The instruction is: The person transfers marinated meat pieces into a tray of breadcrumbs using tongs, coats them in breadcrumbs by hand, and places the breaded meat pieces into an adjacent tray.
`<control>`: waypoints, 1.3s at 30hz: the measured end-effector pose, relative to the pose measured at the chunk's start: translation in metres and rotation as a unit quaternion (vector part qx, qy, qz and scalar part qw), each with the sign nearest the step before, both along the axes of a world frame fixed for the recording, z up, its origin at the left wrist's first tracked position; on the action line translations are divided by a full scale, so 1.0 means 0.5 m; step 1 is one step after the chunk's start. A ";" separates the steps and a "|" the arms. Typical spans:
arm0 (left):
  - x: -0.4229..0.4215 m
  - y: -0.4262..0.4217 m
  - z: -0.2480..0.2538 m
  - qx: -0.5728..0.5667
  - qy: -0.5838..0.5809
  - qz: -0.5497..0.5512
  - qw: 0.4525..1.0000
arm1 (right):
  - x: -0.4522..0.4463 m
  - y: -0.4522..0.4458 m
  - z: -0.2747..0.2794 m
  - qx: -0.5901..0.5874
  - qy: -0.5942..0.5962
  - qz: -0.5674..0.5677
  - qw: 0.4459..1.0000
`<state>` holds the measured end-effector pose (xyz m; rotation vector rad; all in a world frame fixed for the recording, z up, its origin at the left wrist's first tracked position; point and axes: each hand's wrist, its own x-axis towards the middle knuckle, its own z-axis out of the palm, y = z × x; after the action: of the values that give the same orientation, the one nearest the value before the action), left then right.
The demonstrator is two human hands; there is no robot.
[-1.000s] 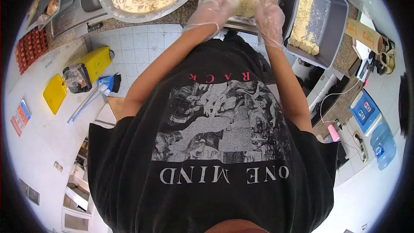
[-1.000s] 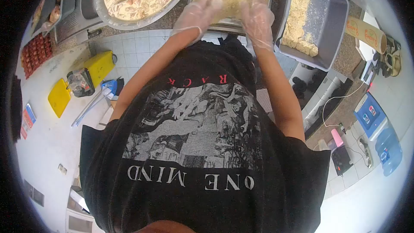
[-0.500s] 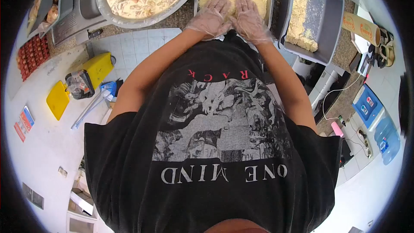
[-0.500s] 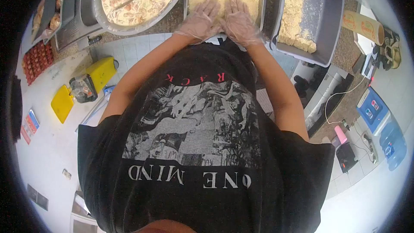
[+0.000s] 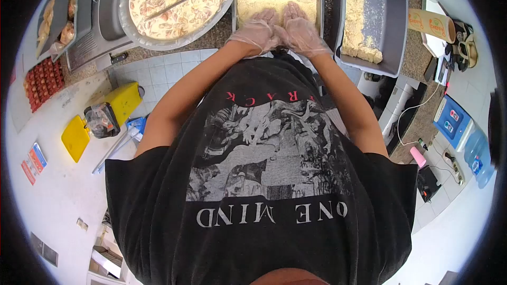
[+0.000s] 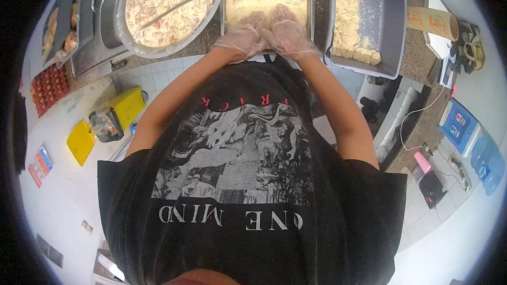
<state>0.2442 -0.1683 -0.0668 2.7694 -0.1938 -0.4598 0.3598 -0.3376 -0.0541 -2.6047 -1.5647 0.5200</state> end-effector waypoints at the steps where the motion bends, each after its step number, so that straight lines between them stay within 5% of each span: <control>1: -0.007 -0.003 0.022 -0.009 0.009 0.001 1.000 | -0.003 0.004 0.024 -0.027 0.032 -0.004 0.999; 4: -0.027 0.003 0.005 -0.027 -0.015 0.007 1.000 | -0.030 -0.052 -0.051 0.102 -0.032 0.040 0.994; 6: -0.013 0.008 -0.001 -0.030 -0.023 0.019 0.999 | -0.010 -0.038 -0.008 0.031 0.089 -0.025 0.995; 8: -0.011 0.007 0.038 -0.030 0.013 0.040 0.999 | -0.010 -0.043 -0.008 0.010 0.083 -0.056 0.995; 10: -0.020 0.028 -0.008 0.023 -0.019 0.023 0.999 | -0.011 -0.070 -0.056 0.046 -0.062 -0.054 0.996; 13: -0.019 0.029 -0.022 0.003 -0.009 0.060 0.998 | -0.003 -0.048 -0.031 -0.004 -0.051 -0.043 0.998; 16: -0.004 0.027 -0.015 -0.023 0.015 0.107 0.994 | -0.004 -0.048 -0.063 0.118 -0.075 -0.068 0.988; 19: 0.022 0.011 0.047 -0.009 0.109 0.086 0.990 | 0.001 -0.027 -0.031 -0.001 -0.043 -0.053 0.998; 21: 0.021 0.013 0.022 0.002 0.016 0.056 0.998 | -0.003 -0.035 -0.081 0.088 -0.093 -0.005 0.992; 23: -0.008 0.022 -0.101 0.005 -0.252 0.020 0.968 | -0.003 -0.034 -0.064 0.060 -0.037 0.017 0.997; 26: 0.045 0.026 0.055 -0.055 0.080 0.064 0.993 | 0.047 -0.014 0.023 -0.002 0.063 0.037 0.997; 28: 0.036 0.020 0.068 -0.011 0.046 0.055 0.997 | 0.061 -0.062 -0.026 0.155 -0.044 0.061 0.985; 31: 0.037 0.018 0.055 0.029 -0.012 0.054 0.998 | 0.054 -0.072 -0.040 -0.004 -0.106 0.095 0.990; 34: 0.044 -0.004 0.015 0.041 -0.047 0.060 0.996 | 0.049 -0.070 -0.059 0.143 -0.151 0.122 0.970; 37: 0.063 -0.020 -0.049 0.034 -0.075 0.042 0.996 | 0.048 -0.038 -0.020 0.009 -0.166 0.136 0.977; 39: 0.070 -0.018 -0.055 0.032 -0.098 0.015 0.995 | 0.061 -0.033 -0.013 0.041 -0.161 0.115 0.979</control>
<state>0.2791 -0.1775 -0.0941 2.8756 -0.1861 -0.1891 0.3901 -0.3543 -0.0607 -2.5579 -1.9508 0.0395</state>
